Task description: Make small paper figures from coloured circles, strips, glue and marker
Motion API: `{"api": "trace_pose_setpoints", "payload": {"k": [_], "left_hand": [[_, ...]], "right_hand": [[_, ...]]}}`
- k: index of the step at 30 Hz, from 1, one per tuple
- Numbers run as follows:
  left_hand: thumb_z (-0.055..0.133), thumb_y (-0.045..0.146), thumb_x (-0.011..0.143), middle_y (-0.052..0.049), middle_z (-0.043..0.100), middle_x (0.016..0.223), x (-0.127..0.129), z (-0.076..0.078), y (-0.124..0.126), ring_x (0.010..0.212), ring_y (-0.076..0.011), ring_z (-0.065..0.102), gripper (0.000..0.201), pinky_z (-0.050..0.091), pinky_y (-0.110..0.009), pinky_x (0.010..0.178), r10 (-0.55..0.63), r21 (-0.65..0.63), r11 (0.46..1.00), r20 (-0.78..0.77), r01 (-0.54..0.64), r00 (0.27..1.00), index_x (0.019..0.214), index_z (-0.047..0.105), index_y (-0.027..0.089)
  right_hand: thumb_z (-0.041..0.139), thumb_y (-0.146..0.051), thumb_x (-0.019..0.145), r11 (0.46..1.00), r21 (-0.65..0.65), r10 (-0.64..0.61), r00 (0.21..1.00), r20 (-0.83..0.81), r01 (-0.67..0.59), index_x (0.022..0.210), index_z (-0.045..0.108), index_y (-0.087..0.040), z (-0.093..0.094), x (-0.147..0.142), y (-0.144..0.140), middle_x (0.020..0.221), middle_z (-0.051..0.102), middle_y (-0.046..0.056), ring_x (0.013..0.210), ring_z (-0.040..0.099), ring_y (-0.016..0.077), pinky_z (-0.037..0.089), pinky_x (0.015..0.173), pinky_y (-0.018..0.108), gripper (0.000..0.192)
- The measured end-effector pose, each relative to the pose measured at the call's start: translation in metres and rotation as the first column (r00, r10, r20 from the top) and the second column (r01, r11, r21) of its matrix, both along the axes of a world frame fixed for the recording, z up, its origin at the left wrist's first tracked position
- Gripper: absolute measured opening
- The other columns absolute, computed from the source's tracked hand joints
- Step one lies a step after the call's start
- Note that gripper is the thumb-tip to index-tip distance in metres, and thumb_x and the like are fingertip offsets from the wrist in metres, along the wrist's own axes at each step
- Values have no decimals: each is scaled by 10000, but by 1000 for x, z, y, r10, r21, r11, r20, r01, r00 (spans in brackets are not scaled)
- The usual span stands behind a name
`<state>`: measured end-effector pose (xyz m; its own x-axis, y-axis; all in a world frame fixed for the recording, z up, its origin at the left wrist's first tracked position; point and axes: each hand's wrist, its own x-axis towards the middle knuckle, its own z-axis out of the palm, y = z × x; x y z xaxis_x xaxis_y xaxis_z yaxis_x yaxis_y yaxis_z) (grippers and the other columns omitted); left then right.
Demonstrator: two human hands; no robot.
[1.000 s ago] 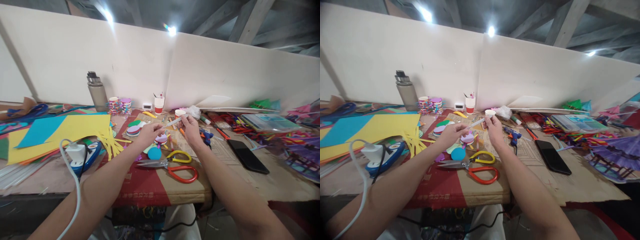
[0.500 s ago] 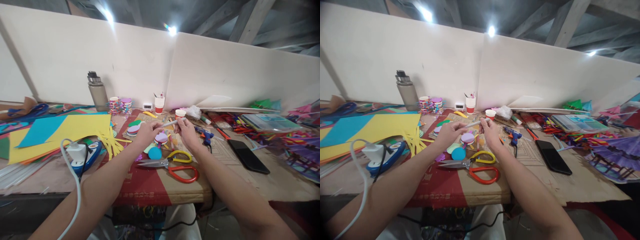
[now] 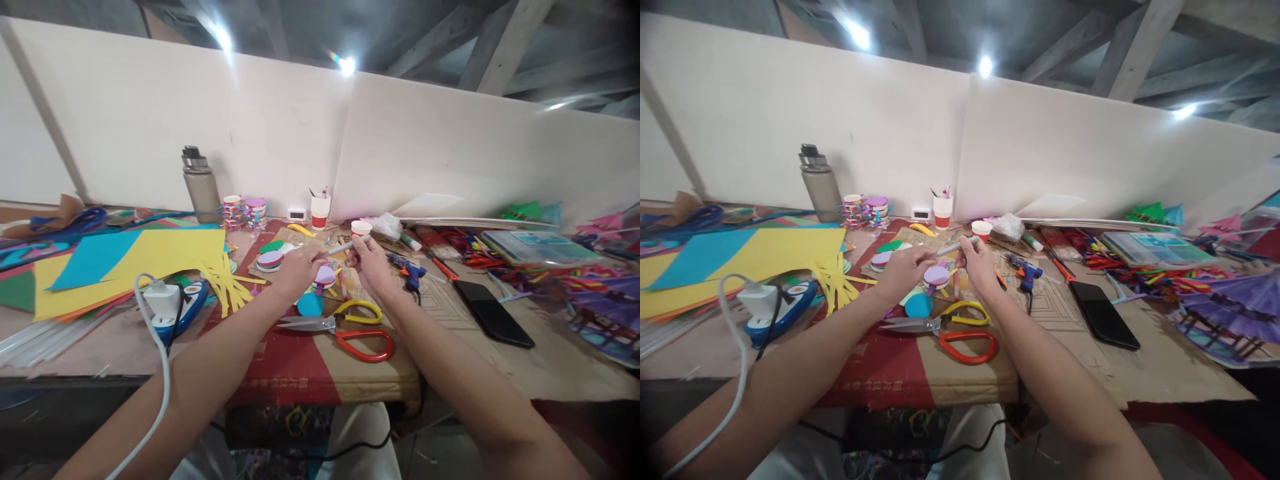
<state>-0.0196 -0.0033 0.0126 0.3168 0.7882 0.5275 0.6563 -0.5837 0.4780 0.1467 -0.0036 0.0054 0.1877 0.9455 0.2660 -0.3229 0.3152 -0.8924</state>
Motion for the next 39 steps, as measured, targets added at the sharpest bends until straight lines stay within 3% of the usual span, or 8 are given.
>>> {"api": "trace_pose_setpoints", "payload": {"k": [3, 8, 19, 29, 33, 35, 36, 39], "left_hand": [[629, 272, 826, -43, 746, 880, -1, 1, 1, 804, -188, 645, 144, 464, -294, 764, -2, -105, 994, 98, 12, 995, 895, 724, 190], [655, 313, 777, -11, 736, 805, -4, 0, 8, 735, -160, 622, 156, 455, -265, 687, -2, -221, 974, 251, 60, 968, 849, 718, 189], [630, 358, 779, -35, 731, 857, -2, -1, 13, 745, -151, 626, 293, 473, -265, 703, -104, -324, 899, 497, 295, 862, 973, 730, 163], [621, 310, 768, -26, 733, 789, -2, 2, 7, 730, -161, 635, 223, 467, -266, 693, -37, -260, 949, 466, 177, 884, 884, 746, 166], [621, 312, 775, -38, 730, 822, -4, 0, 9, 744, -163, 631, 229, 461, -261, 670, -35, -226, 960, 492, 167, 870, 905, 727, 156], [620, 325, 783, -40, 720, 809, -6, 0, 12, 731, -163, 624, 229, 460, -261, 656, -23, -208, 968, 480, 139, 877, 903, 717, 155], [619, 324, 786, -39, 716, 805, -6, -1, 13, 726, -162, 623, 223, 460, -261, 652, -20, -199, 971, 472, 129, 881, 899, 712, 156], [616, 302, 795, -34, 713, 797, -7, 0, 13, 725, -159, 626, 192, 460, -264, 666, -27, -181, 976, 438, 118, 899, 886, 705, 159]], "right_hand": [[777, -511, 680, 999, -37, -2, 1000, 27, 3, 697, 534, -210, 1, 3, 1, 501, 539, -75, 420, 436, 66, 370, 435, 206, 388], [726, -584, 711, 981, -144, 134, 990, 38, -127, 727, 570, -196, 9, 14, 1, 590, 620, -14, 480, 491, 90, 397, 443, 219, 418], [799, -365, 646, 996, -24, 92, 995, 33, -91, 736, 591, -190, 11, 4, 4, 595, 599, -39, 508, 492, 74, 395, 472, 201, 287], [841, -443, 567, 995, -36, 98, 995, 23, -97, 736, 572, -196, 11, -7, -7, 609, 616, -30, 536, 541, 96, 474, 535, 244, 402], [752, -527, 645, 997, -59, 58, 984, 168, -49, 810, 570, -197, 7, -1, 2, 727, 597, -11, 640, 536, 119, 442, 585, 260, 411], [706, -502, 696, 995, -29, -79, 927, 366, 96, 964, 588, -204, 6, 5, 6, 860, 593, 18, 764, 549, 159, 442, 655, 292, 418], [699, -458, 713, 984, 43, -173, 848, 501, 176, 1071, 586, -210, 6, 7, 7, 919, 586, 35, 836, 545, 185, 442, 708, 319, 450], [690, -318, 763, 919, 342, -392, 369, 843, 196, 1288, 562, -243, 11, 9, 1, 1065, 554, 94, 1000, 482, 255, 378, 827, 386, 545]]}}
